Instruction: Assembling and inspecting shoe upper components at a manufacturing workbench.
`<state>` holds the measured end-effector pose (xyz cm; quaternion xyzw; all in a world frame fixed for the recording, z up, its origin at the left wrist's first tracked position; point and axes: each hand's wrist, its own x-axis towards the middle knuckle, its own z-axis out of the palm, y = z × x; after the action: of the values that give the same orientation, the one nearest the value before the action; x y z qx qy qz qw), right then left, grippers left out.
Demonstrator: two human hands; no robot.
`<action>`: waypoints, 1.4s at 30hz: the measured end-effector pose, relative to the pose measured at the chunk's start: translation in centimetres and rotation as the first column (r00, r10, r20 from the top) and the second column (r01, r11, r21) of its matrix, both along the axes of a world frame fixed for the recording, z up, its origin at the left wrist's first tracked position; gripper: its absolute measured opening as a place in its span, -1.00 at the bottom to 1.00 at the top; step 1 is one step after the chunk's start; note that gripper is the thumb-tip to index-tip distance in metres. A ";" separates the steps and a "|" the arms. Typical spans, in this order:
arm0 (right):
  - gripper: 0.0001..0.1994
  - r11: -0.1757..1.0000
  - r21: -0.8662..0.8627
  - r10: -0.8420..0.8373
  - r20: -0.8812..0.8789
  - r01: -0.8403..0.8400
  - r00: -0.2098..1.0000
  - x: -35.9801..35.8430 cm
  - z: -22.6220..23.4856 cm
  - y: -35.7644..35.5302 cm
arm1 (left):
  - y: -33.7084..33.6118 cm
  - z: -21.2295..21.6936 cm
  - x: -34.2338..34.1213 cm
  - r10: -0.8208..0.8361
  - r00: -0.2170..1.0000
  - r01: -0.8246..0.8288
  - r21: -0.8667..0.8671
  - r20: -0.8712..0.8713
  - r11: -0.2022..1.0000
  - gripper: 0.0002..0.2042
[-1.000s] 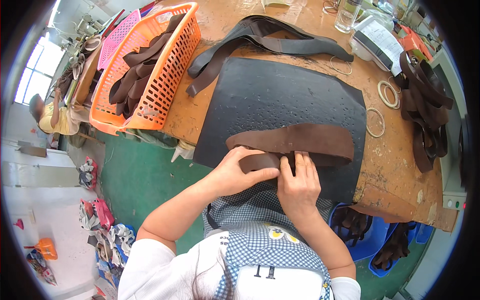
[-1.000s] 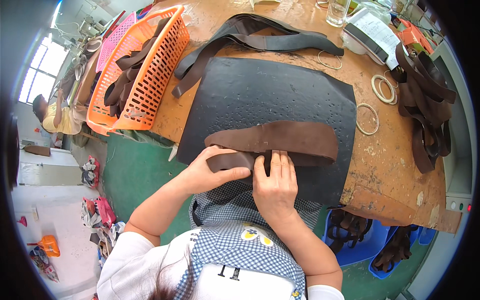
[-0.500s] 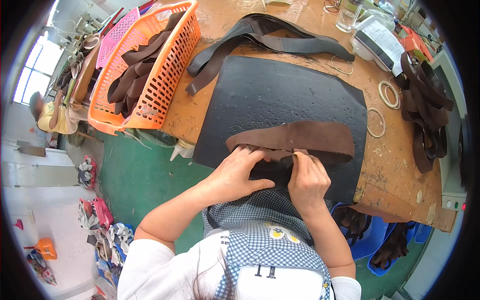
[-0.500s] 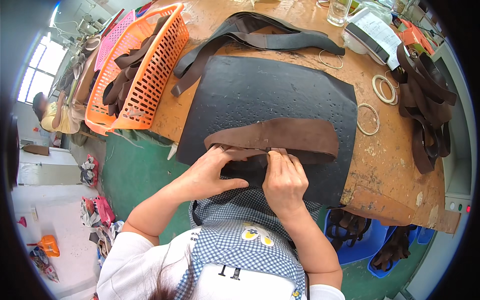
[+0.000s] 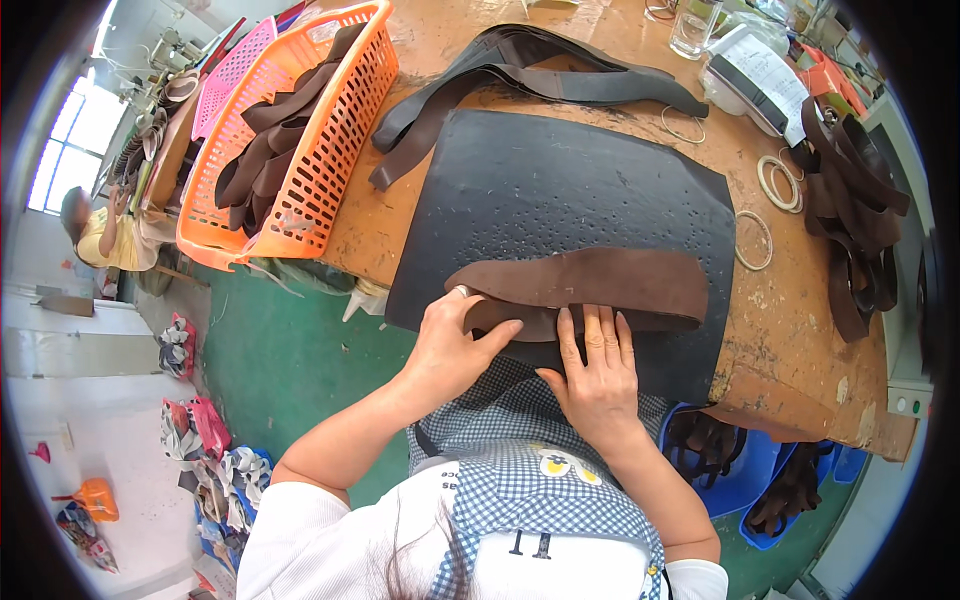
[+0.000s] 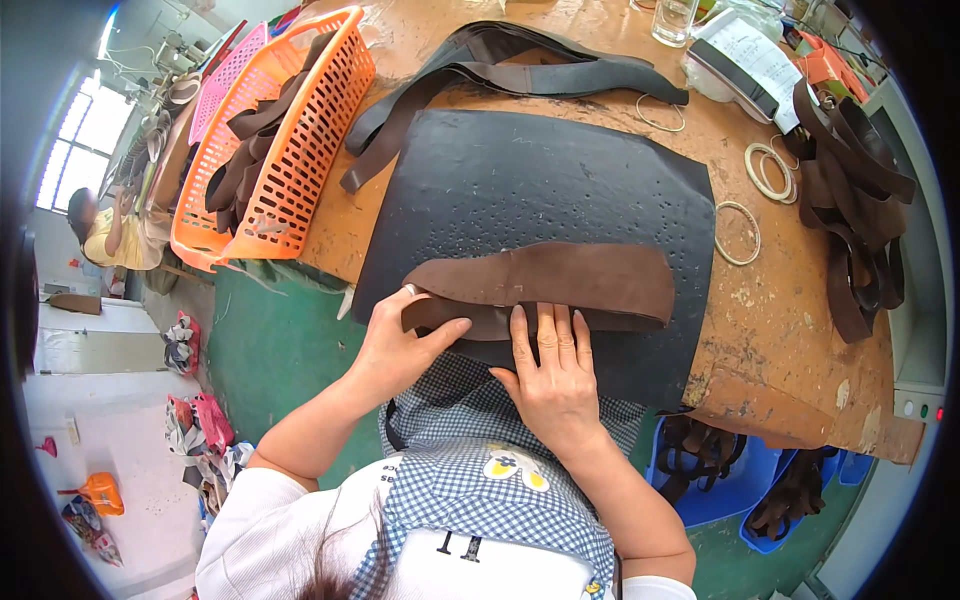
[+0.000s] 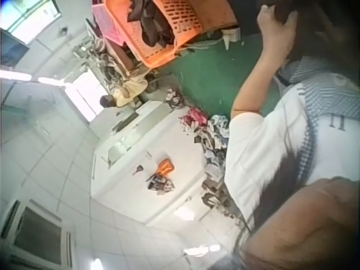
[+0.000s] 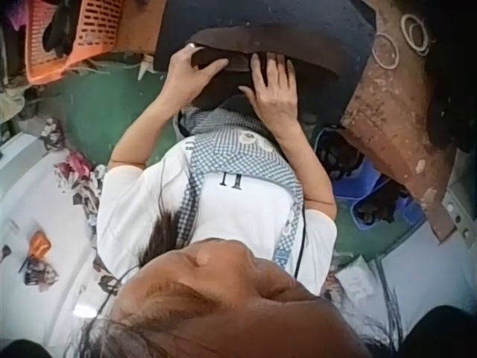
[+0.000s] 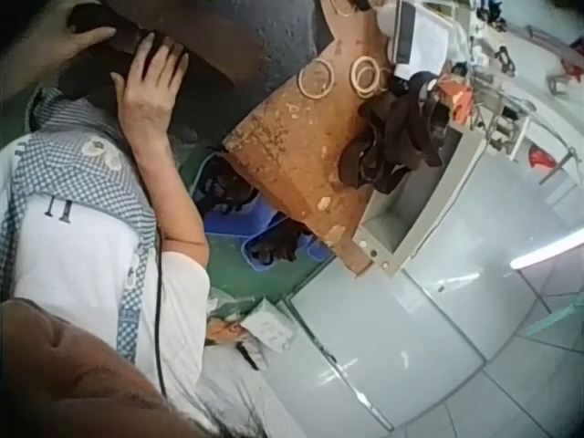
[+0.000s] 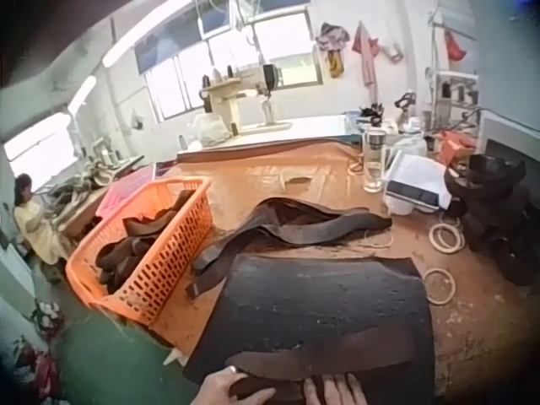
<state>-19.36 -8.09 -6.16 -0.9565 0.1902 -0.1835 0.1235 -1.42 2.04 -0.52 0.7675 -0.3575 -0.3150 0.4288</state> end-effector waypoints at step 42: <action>-0.27 0.971 -0.206 0.127 0.016 -0.121 0.992 3.7 -0.2 2.7 | 1.1 0.4 2.5 -0.036 0.836 -0.026 0.105 0.547 0.994 -0.88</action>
<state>-15.66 -5.37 -6.36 -0.9713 0.1085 -0.2081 0.0384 1.05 3.11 -0.09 0.8467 -0.4496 -0.1021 0.2656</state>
